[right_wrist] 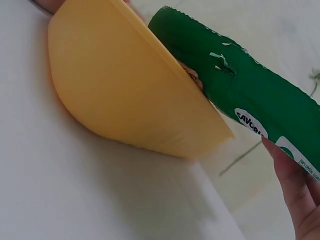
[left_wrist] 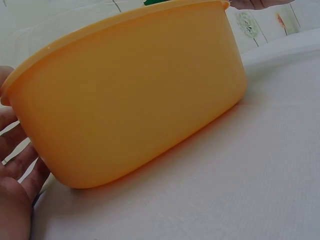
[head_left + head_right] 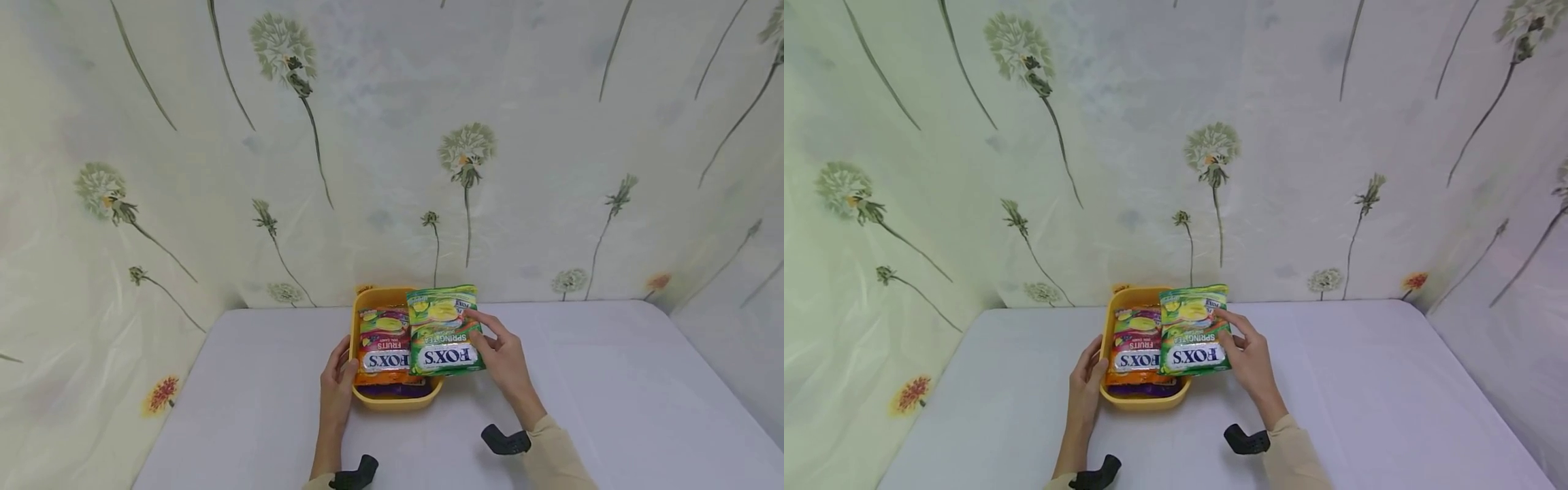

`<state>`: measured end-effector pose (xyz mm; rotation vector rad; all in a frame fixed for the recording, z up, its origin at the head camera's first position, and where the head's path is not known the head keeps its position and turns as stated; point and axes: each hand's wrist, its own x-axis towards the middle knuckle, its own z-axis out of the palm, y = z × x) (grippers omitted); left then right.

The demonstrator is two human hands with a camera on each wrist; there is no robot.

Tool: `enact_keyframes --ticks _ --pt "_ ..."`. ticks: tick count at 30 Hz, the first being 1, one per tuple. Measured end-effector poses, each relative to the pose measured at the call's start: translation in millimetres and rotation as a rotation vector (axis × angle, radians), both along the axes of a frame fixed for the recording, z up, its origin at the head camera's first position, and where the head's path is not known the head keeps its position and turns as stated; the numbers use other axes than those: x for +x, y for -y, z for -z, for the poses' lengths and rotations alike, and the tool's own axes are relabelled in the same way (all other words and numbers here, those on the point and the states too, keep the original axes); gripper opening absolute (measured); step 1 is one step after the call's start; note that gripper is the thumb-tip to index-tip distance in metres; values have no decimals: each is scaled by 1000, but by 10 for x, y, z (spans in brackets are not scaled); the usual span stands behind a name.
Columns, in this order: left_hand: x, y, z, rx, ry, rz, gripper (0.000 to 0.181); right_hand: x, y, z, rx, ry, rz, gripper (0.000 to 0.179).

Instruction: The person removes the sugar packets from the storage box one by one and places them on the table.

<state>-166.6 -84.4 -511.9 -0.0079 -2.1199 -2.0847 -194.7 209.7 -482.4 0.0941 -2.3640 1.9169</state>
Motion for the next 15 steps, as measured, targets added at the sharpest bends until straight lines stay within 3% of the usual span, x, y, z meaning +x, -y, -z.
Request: enact_keyframes --ticks 15 --pt "5 -18 -18 -8 18 -8 48 -11 -64 40 8 5 15 41"
